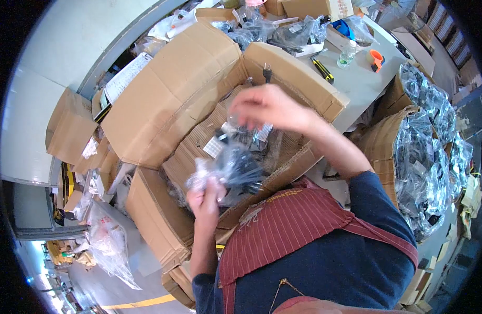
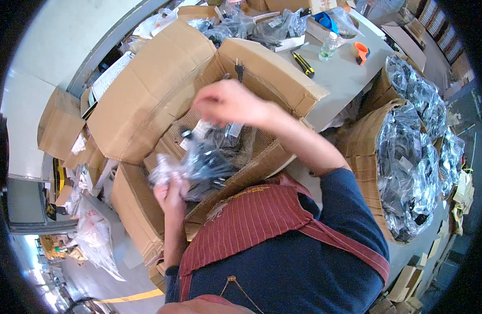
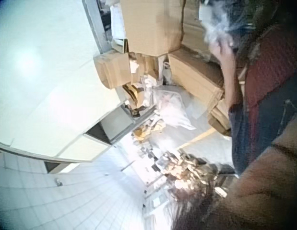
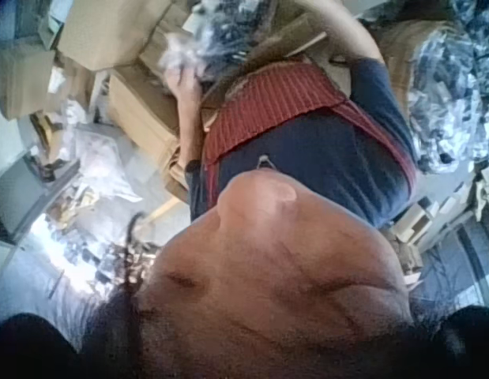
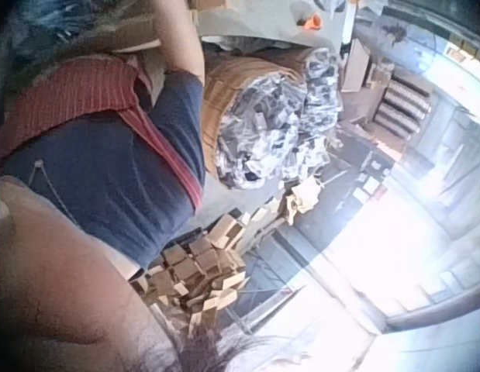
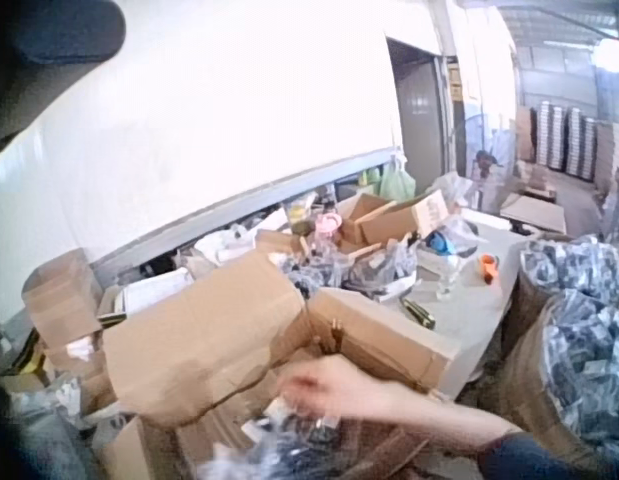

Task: The person labels individual power adapters and places them into a large cardboard box. They remove adapters from a bin one at a time, check them, apply a small white sticker to the plug end, and then deposit the labeled item into a secondary container.

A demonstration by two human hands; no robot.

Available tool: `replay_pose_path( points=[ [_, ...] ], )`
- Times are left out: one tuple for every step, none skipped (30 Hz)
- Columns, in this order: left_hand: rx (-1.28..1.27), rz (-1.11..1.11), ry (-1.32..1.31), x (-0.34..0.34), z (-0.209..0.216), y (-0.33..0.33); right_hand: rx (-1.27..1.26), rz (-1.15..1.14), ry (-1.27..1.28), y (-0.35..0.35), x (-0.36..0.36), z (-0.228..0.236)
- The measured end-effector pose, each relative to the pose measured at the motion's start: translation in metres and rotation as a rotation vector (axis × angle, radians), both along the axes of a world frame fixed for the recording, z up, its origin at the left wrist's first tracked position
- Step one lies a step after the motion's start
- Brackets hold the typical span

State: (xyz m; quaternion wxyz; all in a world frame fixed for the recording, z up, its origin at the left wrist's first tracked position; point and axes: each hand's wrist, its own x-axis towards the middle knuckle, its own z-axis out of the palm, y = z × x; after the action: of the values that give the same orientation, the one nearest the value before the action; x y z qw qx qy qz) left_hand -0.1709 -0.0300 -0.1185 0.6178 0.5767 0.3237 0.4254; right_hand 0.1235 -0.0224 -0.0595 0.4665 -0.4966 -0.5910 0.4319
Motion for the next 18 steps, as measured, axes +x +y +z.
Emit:
replay_pose_path(
  points=[
    [-0.064, 0.168, -0.114, 0.002, 0.011, -0.003, -0.092, -0.100, -0.212, 0.008, 0.023, -0.004],
    [-0.075, 0.188, -0.267, -0.021, -0.004, 0.004, -0.253, -0.127, -0.323, 0.017, 0.045, -0.023],
    [-0.025, 0.276, -0.314, -0.029, -0.002, 0.005, -0.392, -0.142, -0.440, 0.021, 0.060, -0.036],
    [0.027, 0.353, -0.363, -0.032, 0.002, 0.006, -0.503, -0.163, -0.600, 0.024, 0.073, -0.050],
    [0.028, 0.330, -0.362, -0.034, 0.006, 0.009, -0.508, -0.182, -0.687, 0.023, 0.079, -0.062],
    [0.040, 0.376, -0.382, -0.036, 0.014, 0.011, -0.515, -0.202, -0.773, 0.022, 0.084, -0.072],
    [0.057, 0.436, -0.399, -0.038, 0.022, 0.010, -0.512, -0.211, -0.765, 0.022, 0.080, -0.062],
    [0.059, 0.425, -0.398, -0.042, 0.024, 0.013, -0.562, -0.199, -0.720, 0.022, 0.069, -0.045],
    [0.086, 0.349, -0.438, -0.048, 0.026, 0.018, -0.611, -0.187, -0.674, 0.022, 0.061, -0.035],
    [0.118, 0.269, -0.475, -0.052, 0.032, 0.020, -0.605, -0.200, -0.662, 0.023, 0.056, -0.035],
    [0.027, 0.399, -0.518, -0.050, 0.038, 0.021, -0.608, -0.170, -0.716, 0.026, 0.053, -0.042],
    [0.033, 0.380, -0.515, -0.046, 0.044, 0.018, -0.610, -0.140, -0.769, 0.029, 0.052, -0.053],
    [-0.066, 0.451, -0.535, -0.041, 0.051, 0.016, -0.556, -0.129, -0.701, 0.033, 0.056, -0.076],
    [-0.169, 0.513, -0.549, -0.037, 0.054, 0.018, -0.557, -0.159, -0.686, 0.043, 0.064, -0.106],
    [-0.132, 0.420, -0.528, -0.041, 0.050, 0.020, -0.471, -0.176, -0.728, 0.060, 0.072, -0.134],
    [-0.129, 0.410, -0.525, -0.035, 0.055, 0.020, -0.387, -0.184, -0.776, 0.071, 0.077, -0.151],
    [-0.200, 0.573, -0.485, -0.025, 0.066, 0.013, -0.473, -0.257, -0.394, 0.069, 0.070, -0.139],
    [-0.270, 0.735, -0.442, -0.021, 0.072, 0.008, -0.613, -0.282, -0.202, 0.070, 0.070, -0.124]
  ],
)
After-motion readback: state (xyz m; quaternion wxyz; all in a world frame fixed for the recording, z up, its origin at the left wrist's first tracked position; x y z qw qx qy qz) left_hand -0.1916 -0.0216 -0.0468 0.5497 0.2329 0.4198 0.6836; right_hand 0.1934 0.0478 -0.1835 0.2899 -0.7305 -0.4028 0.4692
